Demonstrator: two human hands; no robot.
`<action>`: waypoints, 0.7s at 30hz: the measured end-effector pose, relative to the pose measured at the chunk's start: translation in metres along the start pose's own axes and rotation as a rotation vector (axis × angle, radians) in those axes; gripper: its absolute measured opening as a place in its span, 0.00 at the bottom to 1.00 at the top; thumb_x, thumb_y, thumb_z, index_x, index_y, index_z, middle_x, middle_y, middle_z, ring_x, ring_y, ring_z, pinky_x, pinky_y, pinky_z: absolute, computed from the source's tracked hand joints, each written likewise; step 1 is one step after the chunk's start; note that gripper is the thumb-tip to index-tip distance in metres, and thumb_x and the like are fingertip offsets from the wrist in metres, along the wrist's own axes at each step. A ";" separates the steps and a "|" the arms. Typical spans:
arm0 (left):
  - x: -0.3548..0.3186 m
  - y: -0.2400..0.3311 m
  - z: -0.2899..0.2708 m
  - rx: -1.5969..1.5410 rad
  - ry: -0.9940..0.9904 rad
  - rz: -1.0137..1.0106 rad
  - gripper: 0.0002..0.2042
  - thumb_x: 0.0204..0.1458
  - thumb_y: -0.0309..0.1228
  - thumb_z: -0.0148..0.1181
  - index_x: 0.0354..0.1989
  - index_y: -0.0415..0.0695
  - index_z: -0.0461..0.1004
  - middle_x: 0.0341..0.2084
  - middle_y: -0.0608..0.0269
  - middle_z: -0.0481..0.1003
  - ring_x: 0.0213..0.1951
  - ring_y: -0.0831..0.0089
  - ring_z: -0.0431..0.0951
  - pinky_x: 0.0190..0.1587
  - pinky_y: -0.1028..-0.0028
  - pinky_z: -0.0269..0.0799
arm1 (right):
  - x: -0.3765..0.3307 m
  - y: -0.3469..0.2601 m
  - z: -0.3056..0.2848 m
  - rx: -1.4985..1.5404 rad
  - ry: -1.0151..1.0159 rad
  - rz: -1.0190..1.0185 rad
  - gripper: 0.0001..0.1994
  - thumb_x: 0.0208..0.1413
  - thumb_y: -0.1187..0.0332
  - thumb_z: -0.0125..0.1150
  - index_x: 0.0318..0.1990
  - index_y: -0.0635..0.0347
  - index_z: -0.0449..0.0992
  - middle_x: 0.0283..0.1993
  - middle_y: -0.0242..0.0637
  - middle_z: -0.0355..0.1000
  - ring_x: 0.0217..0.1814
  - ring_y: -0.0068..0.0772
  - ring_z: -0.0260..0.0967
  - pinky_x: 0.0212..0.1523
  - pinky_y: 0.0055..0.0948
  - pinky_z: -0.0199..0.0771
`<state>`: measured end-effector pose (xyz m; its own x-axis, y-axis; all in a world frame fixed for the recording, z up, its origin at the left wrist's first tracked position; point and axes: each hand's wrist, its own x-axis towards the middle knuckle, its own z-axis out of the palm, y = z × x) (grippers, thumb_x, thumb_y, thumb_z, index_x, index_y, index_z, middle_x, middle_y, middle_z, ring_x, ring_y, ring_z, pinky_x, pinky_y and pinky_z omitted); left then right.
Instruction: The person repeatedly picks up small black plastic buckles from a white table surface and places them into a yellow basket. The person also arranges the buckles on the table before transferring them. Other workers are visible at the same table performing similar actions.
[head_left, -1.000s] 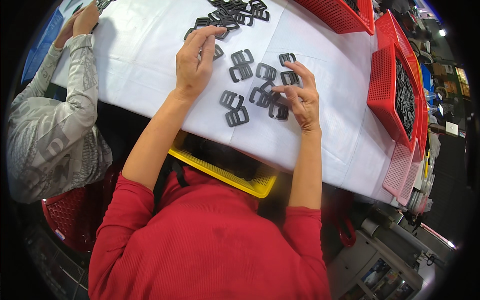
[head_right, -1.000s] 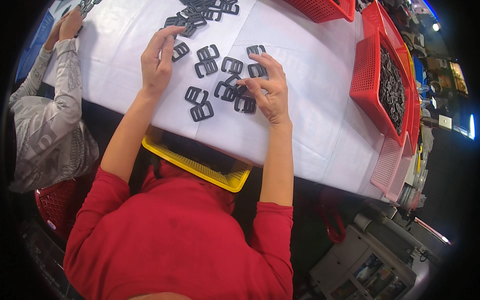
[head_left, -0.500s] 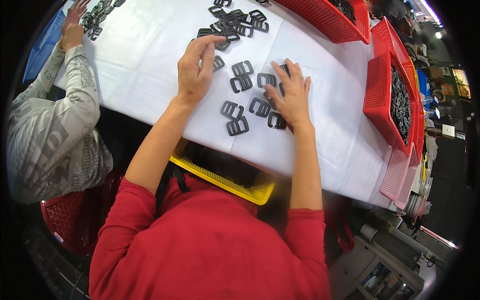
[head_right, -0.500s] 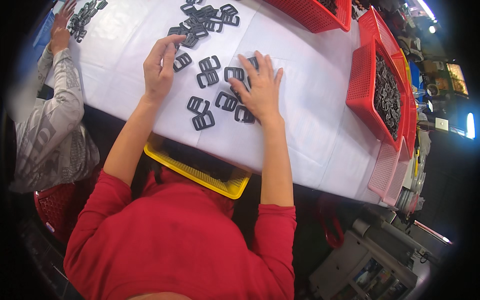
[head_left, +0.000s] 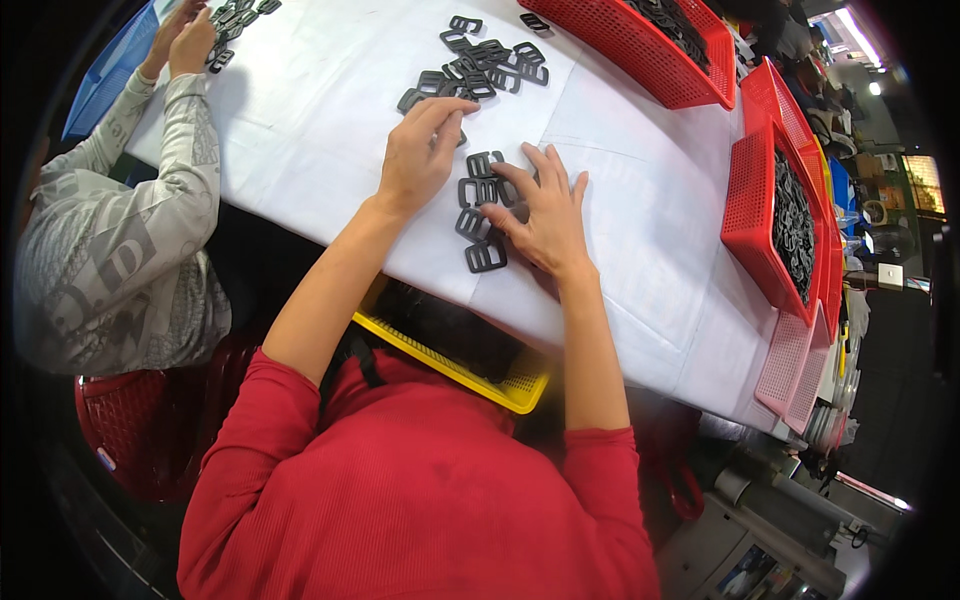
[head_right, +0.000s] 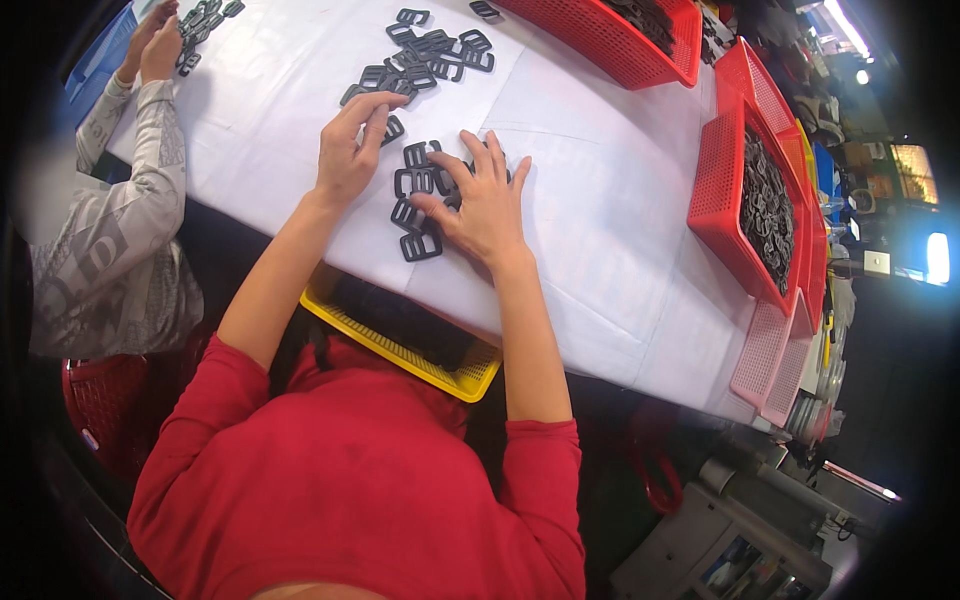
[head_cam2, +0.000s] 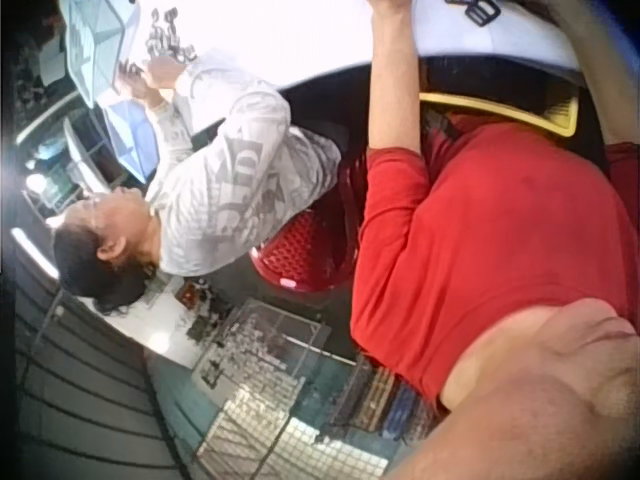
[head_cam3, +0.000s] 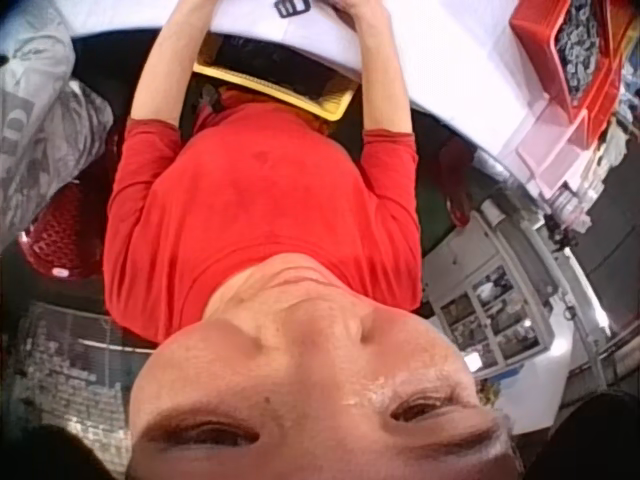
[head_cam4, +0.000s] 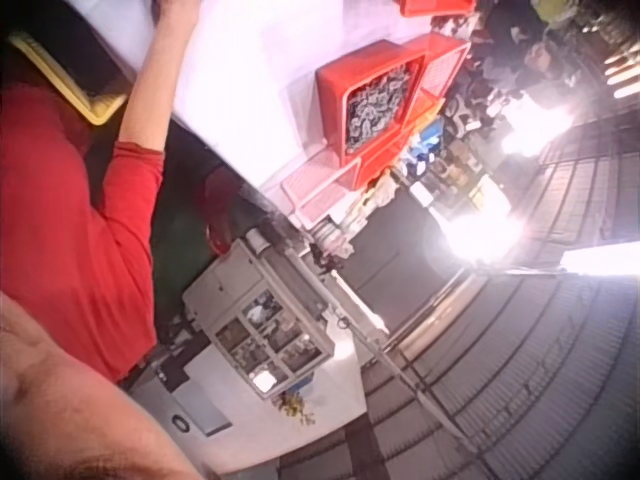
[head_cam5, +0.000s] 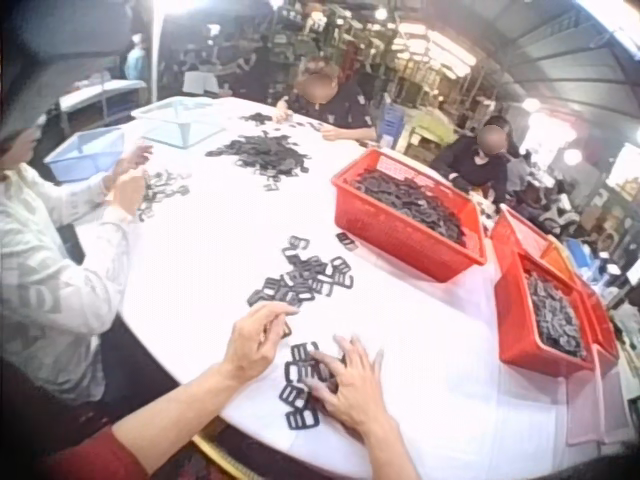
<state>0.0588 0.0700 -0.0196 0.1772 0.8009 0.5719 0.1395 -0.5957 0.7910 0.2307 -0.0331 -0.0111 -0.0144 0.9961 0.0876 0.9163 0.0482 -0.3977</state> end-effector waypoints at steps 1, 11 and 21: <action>0.002 0.001 0.000 0.012 -0.004 -0.016 0.08 0.59 0.21 0.52 0.42 0.41 0.78 0.36 0.56 0.78 0.32 0.68 0.78 0.35 0.74 0.74 | -0.001 -0.007 -0.003 -0.010 0.009 0.025 0.36 0.44 0.36 0.65 0.59 0.43 0.73 0.71 0.43 0.54 0.78 0.53 0.38 0.67 0.77 0.25; 0.009 0.000 -0.020 -0.119 0.087 -0.226 0.10 0.62 0.24 0.50 0.44 0.39 0.78 0.41 0.58 0.80 0.41 0.73 0.79 0.39 0.74 0.74 | -0.037 -0.027 -0.002 0.041 0.065 -0.055 0.30 0.44 0.44 0.69 0.54 0.45 0.75 0.66 0.43 0.59 0.74 0.51 0.47 0.71 0.64 0.35; -0.022 0.018 -0.047 0.035 -0.145 -0.243 0.10 0.60 0.21 0.50 0.46 0.36 0.76 0.42 0.56 0.78 0.45 0.70 0.78 0.49 0.71 0.72 | -0.119 -0.058 -0.004 0.152 0.022 -0.218 0.19 0.44 0.56 0.72 0.45 0.46 0.79 0.63 0.39 0.64 0.70 0.49 0.56 0.70 0.61 0.44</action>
<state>0.0112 0.0450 -0.0076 0.2719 0.9048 0.3277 0.2281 -0.3915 0.8915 0.1811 -0.1544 0.0054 -0.1946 0.9592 0.2050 0.8218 0.2736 -0.4997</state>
